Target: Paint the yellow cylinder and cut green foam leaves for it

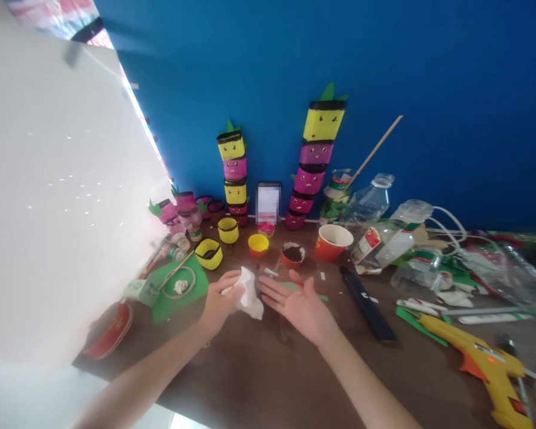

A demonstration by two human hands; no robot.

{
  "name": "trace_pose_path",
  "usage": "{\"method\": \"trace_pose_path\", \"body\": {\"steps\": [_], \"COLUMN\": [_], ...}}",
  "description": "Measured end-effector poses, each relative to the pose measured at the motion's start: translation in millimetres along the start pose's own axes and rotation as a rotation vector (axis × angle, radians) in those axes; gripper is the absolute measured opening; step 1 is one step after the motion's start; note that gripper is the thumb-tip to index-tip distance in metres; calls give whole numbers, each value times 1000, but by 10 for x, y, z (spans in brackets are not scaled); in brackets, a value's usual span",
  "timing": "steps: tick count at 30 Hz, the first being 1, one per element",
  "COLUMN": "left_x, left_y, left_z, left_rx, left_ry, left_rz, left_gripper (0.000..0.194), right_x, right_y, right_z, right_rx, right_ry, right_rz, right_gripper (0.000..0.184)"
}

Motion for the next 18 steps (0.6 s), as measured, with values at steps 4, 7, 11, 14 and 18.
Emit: {"method": "trace_pose_path", "body": {"steps": [4,7,11,14,18], "left_x": [-100,-96,-31,62,256], "left_y": [-20,-27,-20,-27,-54], "left_z": [140,214,206,215,263], "left_rx": [122,173,148,175,225], "left_ry": [93,126,136,61,-71], "left_rz": [50,7,-46,-92,-235], "left_gripper": [19,18,21,33,44], "right_x": [-152,-204,-257,-303,-300], "right_y": [-11,-19,-18,-22,-30], "right_z": [16,-1,-17,13,24], "right_rx": [41,55,69,106,113], "right_ry": [-33,-11,4,9,-13], "right_rz": [88,111,126,165,185], "right_gripper": [38,33,32,32,33]}}
Point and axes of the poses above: each hand's wrist, its own y-axis towards the middle knuckle, its own z-axis out of the palm, x = y × z, the point moved 9 cm from there along y, towards the middle knuckle, and after that the axes turned 15 degrees about y, right-handed, at the moved point
